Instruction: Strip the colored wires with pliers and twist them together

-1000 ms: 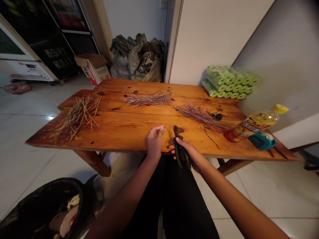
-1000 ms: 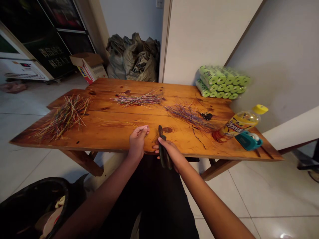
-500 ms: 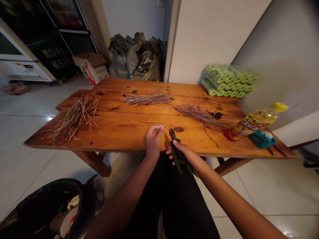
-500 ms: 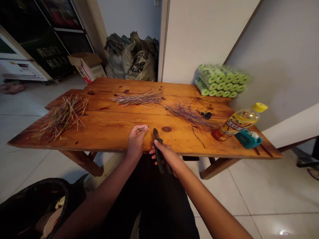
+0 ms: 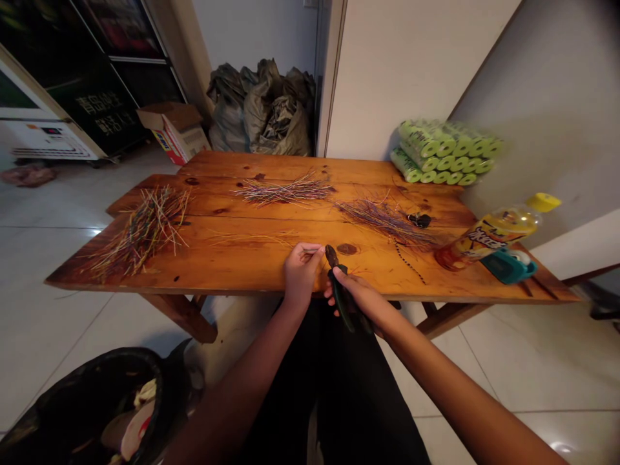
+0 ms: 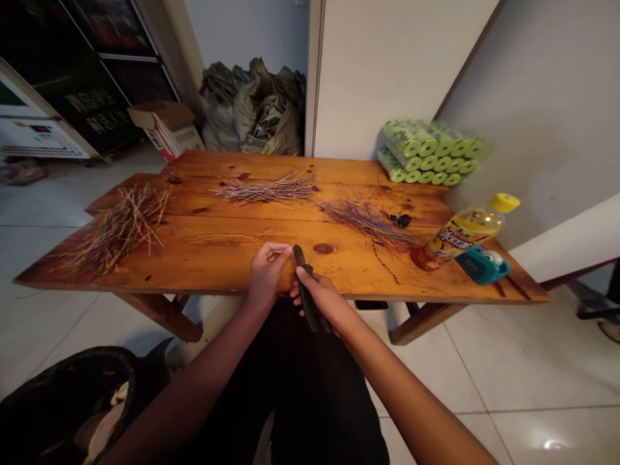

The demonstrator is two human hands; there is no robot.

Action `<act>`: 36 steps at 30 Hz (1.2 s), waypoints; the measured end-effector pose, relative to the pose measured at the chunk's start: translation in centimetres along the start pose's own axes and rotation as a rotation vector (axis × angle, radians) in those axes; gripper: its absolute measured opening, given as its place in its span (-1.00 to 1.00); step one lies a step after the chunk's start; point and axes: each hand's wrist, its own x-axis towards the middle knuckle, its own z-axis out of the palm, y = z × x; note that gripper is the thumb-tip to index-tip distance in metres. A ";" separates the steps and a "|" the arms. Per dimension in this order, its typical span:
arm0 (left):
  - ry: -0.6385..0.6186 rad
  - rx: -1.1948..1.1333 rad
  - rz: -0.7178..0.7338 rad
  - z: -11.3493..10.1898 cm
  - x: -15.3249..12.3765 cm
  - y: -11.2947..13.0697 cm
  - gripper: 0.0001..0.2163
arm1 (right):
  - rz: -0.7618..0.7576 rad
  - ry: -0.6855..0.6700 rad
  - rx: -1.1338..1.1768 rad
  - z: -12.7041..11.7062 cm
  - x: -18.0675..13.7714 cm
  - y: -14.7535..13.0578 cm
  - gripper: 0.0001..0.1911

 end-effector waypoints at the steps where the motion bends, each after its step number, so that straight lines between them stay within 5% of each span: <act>1: -0.012 0.013 0.002 0.0 0.0 0.1 -0.90 | -0.005 0.015 -0.009 0.0 0.1 0.1 -0.65; 29: -0.061 0.123 -0.024 -0.8 0.0 -0.8 -0.87 | -0.010 -0.014 -0.042 -0.2 0.3 0.4 -0.66; 33: -0.103 0.093 -0.184 -1.2 -2.5 0.0 -0.77 | -0.047 0.035 -0.100 -0.4 0.6 0.8 -0.62; 36: -0.355 0.090 -0.420 -1.7 -6.6 0.8 -0.47 | -0.062 0.073 -0.151 -0.5 0.7 1.0 -0.59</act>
